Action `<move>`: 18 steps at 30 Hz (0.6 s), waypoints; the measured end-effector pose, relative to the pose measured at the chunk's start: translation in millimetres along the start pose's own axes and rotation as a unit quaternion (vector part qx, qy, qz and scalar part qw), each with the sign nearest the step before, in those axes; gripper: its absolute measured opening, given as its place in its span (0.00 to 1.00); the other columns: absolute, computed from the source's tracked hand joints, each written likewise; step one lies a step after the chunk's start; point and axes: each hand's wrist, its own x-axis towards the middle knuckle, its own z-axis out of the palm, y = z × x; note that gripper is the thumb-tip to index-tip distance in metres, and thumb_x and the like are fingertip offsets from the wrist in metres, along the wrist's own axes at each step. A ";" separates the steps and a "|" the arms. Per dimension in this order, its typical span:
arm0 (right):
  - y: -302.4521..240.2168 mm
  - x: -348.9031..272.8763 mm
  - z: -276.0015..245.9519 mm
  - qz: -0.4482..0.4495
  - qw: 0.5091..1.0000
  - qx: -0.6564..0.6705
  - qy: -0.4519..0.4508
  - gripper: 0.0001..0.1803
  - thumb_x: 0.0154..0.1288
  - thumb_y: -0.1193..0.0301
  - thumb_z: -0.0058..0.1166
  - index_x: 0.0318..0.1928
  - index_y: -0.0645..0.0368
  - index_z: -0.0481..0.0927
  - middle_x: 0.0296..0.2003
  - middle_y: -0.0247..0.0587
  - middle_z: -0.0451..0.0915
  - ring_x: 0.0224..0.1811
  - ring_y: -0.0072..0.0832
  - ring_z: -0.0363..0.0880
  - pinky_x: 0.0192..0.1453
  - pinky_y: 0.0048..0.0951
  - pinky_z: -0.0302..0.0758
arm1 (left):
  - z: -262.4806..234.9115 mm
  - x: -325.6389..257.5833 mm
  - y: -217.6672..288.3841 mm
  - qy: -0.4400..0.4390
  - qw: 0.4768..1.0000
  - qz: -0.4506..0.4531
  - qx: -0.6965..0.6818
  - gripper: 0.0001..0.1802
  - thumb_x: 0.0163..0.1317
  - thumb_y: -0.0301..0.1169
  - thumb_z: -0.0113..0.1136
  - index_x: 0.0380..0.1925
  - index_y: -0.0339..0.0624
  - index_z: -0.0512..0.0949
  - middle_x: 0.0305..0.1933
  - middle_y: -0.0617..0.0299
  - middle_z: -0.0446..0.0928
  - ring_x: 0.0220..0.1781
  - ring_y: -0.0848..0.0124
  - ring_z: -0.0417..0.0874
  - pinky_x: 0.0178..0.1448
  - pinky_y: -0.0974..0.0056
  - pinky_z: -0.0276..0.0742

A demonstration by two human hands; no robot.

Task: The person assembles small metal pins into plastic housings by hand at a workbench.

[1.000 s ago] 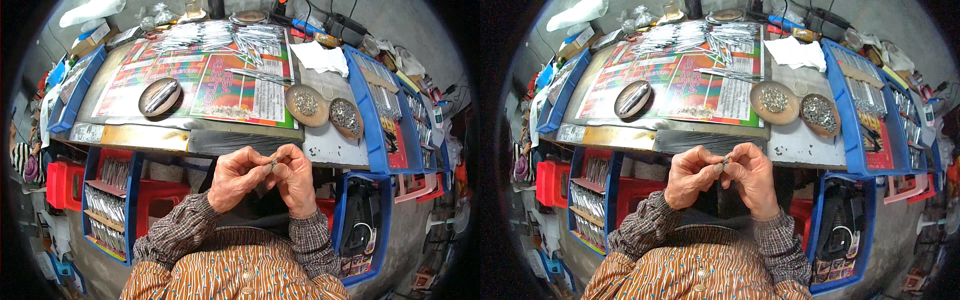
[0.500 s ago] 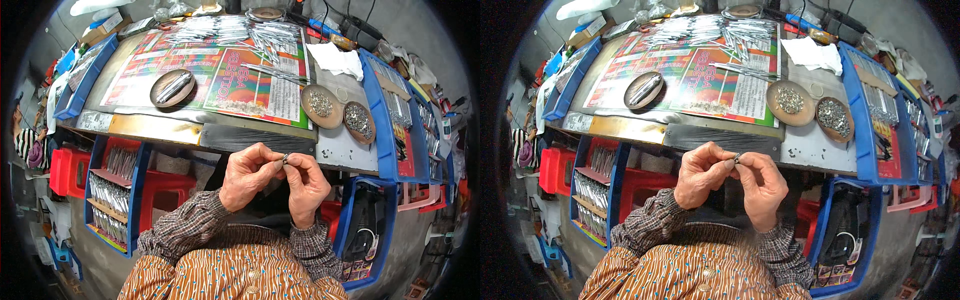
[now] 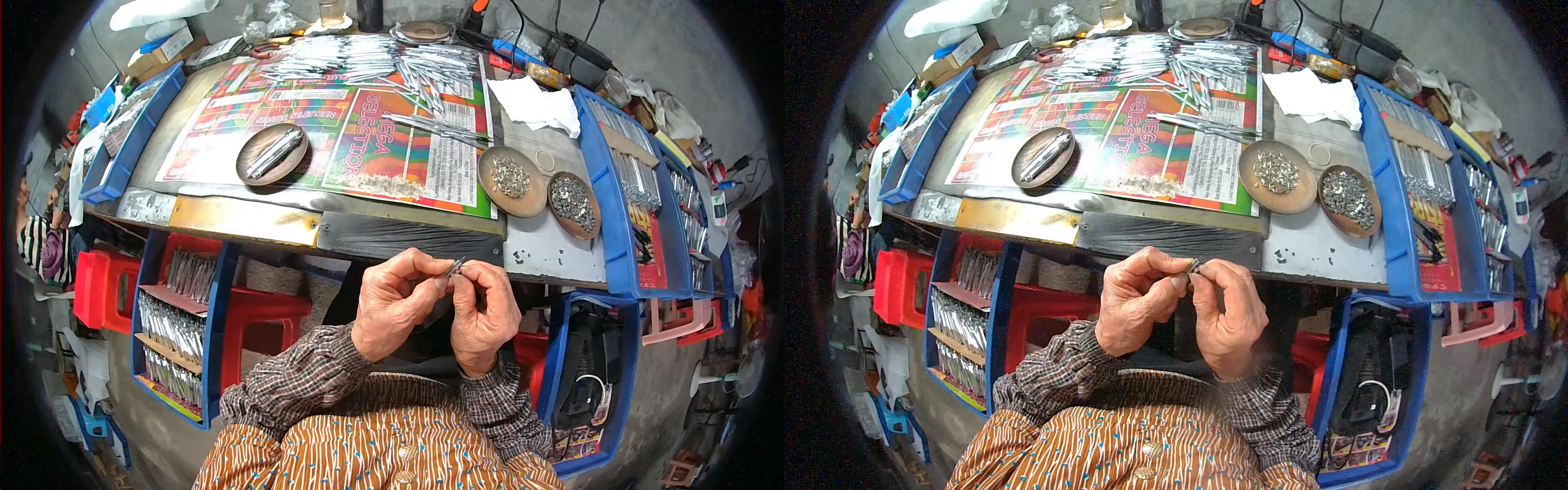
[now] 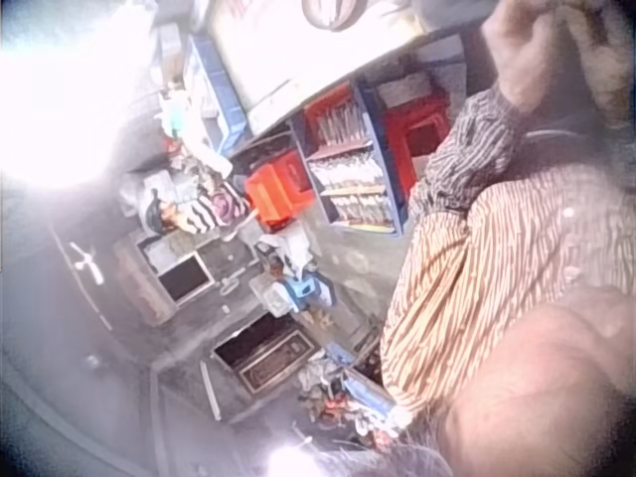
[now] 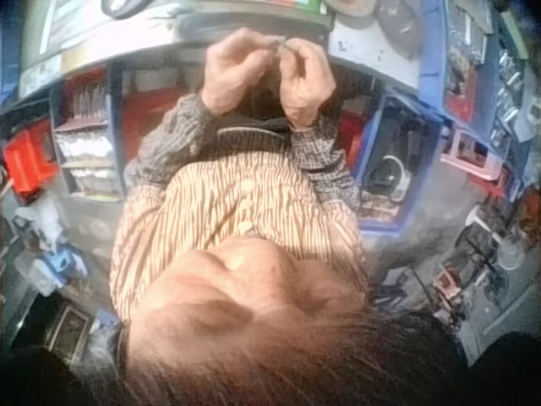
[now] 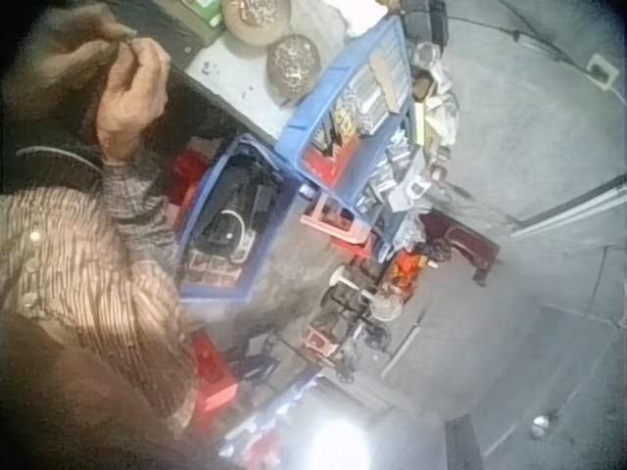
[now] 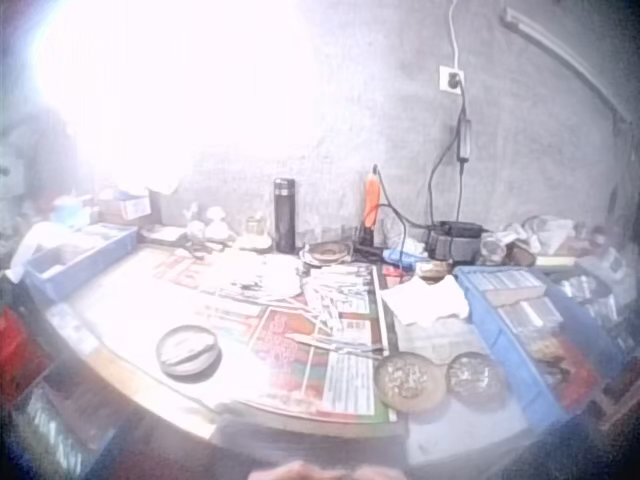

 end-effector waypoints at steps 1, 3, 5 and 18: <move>0.0 0.4 0.2 0.006 1.000 0.009 -0.006 0.07 0.59 0.80 0.61 0.37 0.66 0.77 0.31 0.44 0.80 0.31 0.33 0.80 0.37 0.28 0.77 | -0.5 -0.3 0.2 0.000 1.000 -0.004 -0.001 0.07 0.64 0.20 0.55 0.42 0.36 0.78 0.29 0.68 0.76 0.20 0.87 0.64 0.20 0.78 0.57; 1.2 1.1 -0.7 0.014 1.000 0.018 -0.011 0.07 0.58 0.80 0.61 0.36 0.66 0.77 0.30 0.44 0.80 0.31 0.33 0.80 0.36 0.28 0.77 | -0.6 0.7 -0.9 0.003 1.000 -0.006 0.000 0.07 0.64 0.20 0.55 0.42 0.36 0.78 0.29 0.68 0.76 0.20 0.87 0.64 0.20 0.78 0.57; 1.0 1.8 -1.4 0.025 0.999 0.028 -0.022 0.07 0.58 0.80 0.61 0.36 0.65 0.77 0.30 0.44 0.79 0.30 0.33 0.80 0.35 0.28 0.77 | -1.3 1.0 -1.4 0.006 1.000 -0.007 0.001 0.07 0.64 0.20 0.55 0.42 0.36 0.78 0.28 0.68 0.75 0.20 0.87 0.64 0.21 0.78 0.57; 13.8 8.7 -10.3 0.045 0.994 0.009 -0.102 0.08 0.64 0.75 0.58 0.40 0.67 0.76 0.27 0.41 0.77 0.26 0.27 0.77 0.30 0.24 0.74 | -4.1 0.2 -4.2 -0.008 1.000 -0.007 -0.005 0.08 0.64 0.20 0.55 0.42 0.36 0.77 0.27 0.69 0.74 0.21 0.86 0.65 0.21 0.78 0.58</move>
